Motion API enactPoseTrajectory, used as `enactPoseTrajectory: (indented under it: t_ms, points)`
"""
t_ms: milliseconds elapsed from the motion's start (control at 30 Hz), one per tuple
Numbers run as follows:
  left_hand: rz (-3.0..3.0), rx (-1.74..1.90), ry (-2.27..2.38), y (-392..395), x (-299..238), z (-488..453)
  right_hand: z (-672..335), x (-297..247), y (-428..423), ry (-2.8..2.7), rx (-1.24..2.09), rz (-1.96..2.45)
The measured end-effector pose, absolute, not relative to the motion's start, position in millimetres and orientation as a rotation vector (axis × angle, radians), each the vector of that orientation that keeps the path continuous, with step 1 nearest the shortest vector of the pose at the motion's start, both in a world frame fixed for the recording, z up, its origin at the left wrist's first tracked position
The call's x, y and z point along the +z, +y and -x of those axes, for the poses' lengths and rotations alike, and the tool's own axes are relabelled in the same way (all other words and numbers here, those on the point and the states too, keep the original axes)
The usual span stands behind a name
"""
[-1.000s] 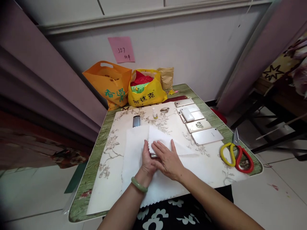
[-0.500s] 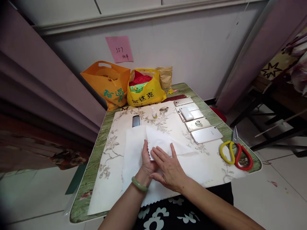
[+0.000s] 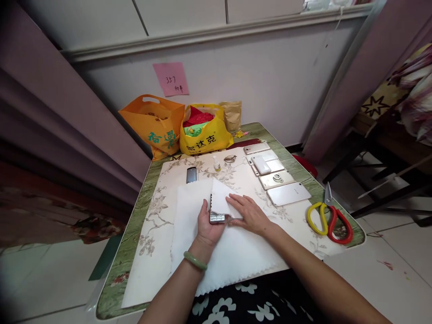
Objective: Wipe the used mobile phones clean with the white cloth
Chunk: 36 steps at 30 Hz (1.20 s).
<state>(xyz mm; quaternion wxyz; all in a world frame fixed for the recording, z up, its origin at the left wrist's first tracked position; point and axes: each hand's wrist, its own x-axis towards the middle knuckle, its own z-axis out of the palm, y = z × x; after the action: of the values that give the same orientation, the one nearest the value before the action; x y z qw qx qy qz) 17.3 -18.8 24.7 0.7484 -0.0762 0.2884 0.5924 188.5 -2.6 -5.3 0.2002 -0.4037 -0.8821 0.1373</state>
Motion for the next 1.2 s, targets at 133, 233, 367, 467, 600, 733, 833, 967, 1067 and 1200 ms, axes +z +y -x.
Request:
enactPoseTrajectory:
  t_ms: [133,233,367,467,600,733,833,967,1067,1200]
  points:
    - [0.127,1.345,0.676,-17.6,28.4,-0.7,-185.6,-7.2,4.9,-2.392,0.348,1.223]
    - [0.111,1.407,0.695,-16.7,28.1,17.5,-181.6,-2.8,12.6,-2.293,0.355,1.354]
    - [0.097,1.455,0.723,-11.2,24.3,30.5,-182.3,7.6,26.5,-1.994,0.514,1.614]
    - [0.068,1.462,0.718,-4.3,20.7,28.5,-188.7,13.9,40.5,-1.769,0.592,1.811]
    - [0.032,1.454,0.683,7.7,16.9,24.2,-200.6,15.9,59.9,-1.639,0.574,1.903]
    - [0.018,1.438,0.659,21.1,15.5,23.1,-207.7,14.1,71.5,-1.573,0.568,1.937]
    - [0.036,1.444,0.655,20.6,18.8,19.0,-208.7,13.3,73.1,-1.548,0.56,1.947]
    - [0.082,1.338,0.612,-8.5,28.1,11.8,-205.4,13.5,72.1,-1.594,0.563,1.902]
    - [0.117,1.23,0.619,-39.9,32.6,13.7,-200.0,15.1,76.4,-1.631,0.554,1.902]
    - [0.091,1.155,0.695,-64.6,29.6,24.0,-195.3,20.7,90.8,-1.665,0.512,1.964]
